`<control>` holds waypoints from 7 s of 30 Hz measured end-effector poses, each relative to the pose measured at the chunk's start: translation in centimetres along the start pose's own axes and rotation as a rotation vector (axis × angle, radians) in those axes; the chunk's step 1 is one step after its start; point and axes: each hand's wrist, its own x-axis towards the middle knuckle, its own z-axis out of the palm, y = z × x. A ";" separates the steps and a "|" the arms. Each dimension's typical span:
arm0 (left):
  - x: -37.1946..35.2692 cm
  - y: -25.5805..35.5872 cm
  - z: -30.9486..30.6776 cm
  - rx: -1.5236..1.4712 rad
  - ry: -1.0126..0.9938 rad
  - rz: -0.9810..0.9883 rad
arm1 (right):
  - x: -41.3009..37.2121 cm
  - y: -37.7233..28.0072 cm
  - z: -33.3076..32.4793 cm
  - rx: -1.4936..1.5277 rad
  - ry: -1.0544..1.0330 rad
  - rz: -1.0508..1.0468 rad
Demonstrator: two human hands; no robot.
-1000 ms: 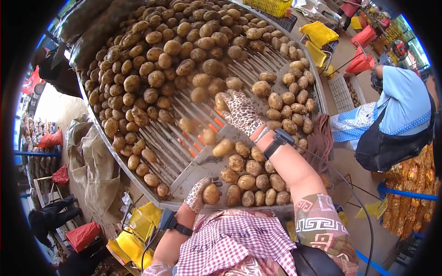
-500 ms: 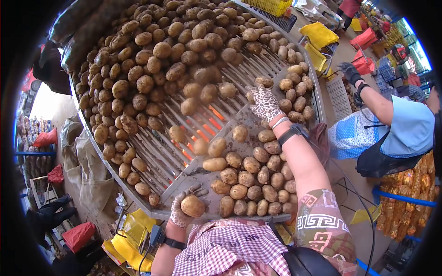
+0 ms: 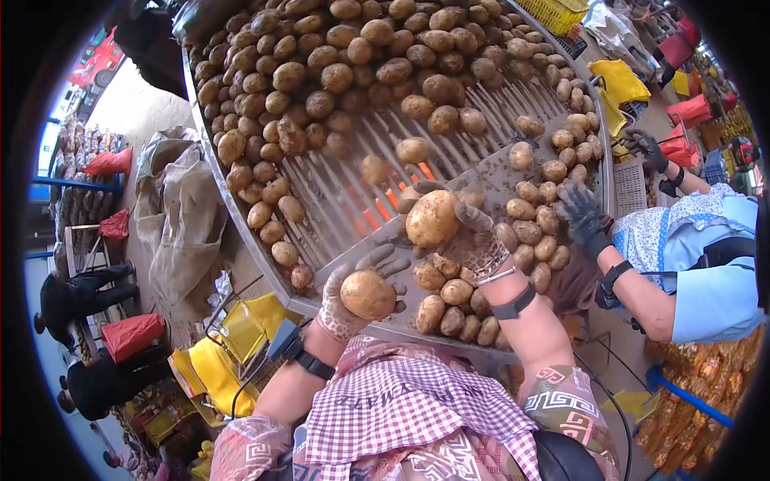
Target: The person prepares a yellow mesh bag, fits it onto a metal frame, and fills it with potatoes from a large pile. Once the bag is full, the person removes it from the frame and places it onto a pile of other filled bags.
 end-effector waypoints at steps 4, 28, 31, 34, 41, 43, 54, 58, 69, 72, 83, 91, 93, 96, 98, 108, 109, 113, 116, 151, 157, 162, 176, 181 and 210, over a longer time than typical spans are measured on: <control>-7.0 0.7 -3.1 0.003 0.115 0.009 | 1.9 9.3 1.9 -0.640 0.568 0.088; -42.6 15.6 -27.4 1.408 1.325 -0.007 | 5.4 49.9 4.4 -1.627 0.000 0.813; -39.7 18.0 -29.8 1.543 1.234 -0.196 | 3.1 54.9 1.9 -1.489 -0.085 0.790; -37.8 18.8 -33.3 1.595 1.204 -0.425 | 3.9 59.3 1.0 -1.481 -0.081 0.816; -38.6 19.2 -38.2 2.042 0.914 -0.465 | 5.6 65.6 -1.4 -1.224 0.154 0.762; -38.4 20.2 -37.0 2.032 0.853 -0.602 | 6.6 65.4 -0.3 -0.847 0.249 0.959; -40.6 22.0 -37.3 1.150 0.598 -0.164 | 9.4 80.4 -5.2 -0.707 0.608 -0.149; -39.1 22.0 -40.2 1.361 0.638 -0.087 | 8.9 76.6 -2.9 -0.715 0.542 0.089; -40.3 21.7 -35.0 1.034 0.711 -0.286 | 9.2 75.7 2.8 -1.229 1.423 0.443; -39.6 28.4 -39.0 0.780 0.550 -0.495 | 4.2 72.5 8.1 -1.253 1.458 0.647; -40.7 27.6 -37.6 1.292 0.560 -0.276 | 8.8 65.4 11.4 -1.519 1.326 0.416; -42.5 26.8 -31.3 1.850 0.504 -0.370 | 19.0 66.1 2.3 -0.455 1.169 0.462; -43.1 27.1 -30.3 1.972 0.476 -0.400 | 18.9 67.1 -0.2 -0.522 1.075 0.459; -43.9 28.4 -32.1 2.045 0.471 -0.396 | 18.1 69.1 -1.6 -0.495 1.202 0.096; -44.3 29.9 -34.5 1.873 0.502 -0.372 | 16.3 68.7 1.4 -0.470 1.144 0.040; -45.7 35.3 -37.7 1.318 0.772 0.312 | 16.3 65.3 8.2 -0.417 1.104 -0.213; -45.3 35.4 -38.3 0.947 0.685 -0.011 | 15.9 64.8 8.8 -0.479 1.117 -0.180; -45.0 35.8 -37.3 0.590 0.377 -0.246 | 13.8 61.6 12.0 -0.417 1.059 -0.260; -45.2 37.5 -37.8 0.907 0.251 -0.300 | 12.7 60.3 12.9 -0.415 1.032 -0.255; -51.3 20.4 -49.8 2.774 -0.401 -1.281 | -11.2 78.7 0.5 -1.549 0.899 0.601; -46.3 9.0 -47.3 2.811 -0.682 -1.284 | -22.6 79.4 -1.0 -1.250 1.176 0.516; -39.7 -4.8 -45.5 2.782 -1.006 -1.119 | -34.4 79.7 -2.5 -0.801 1.495 0.281; -32.2 -35.8 -25.2 2.304 -0.866 -1.265 | -53.4 76.9 9.8 0.356 1.687 -1.145; -27.6 -45.0 -21.5 2.127 -0.832 -1.369 | -57.5 71.9 11.7 0.363 1.738 -1.268; -21.3 -69.6 -14.4 2.383 -1.034 -1.560 | -71.8 68.6 4.5 0.597 1.859 -1.296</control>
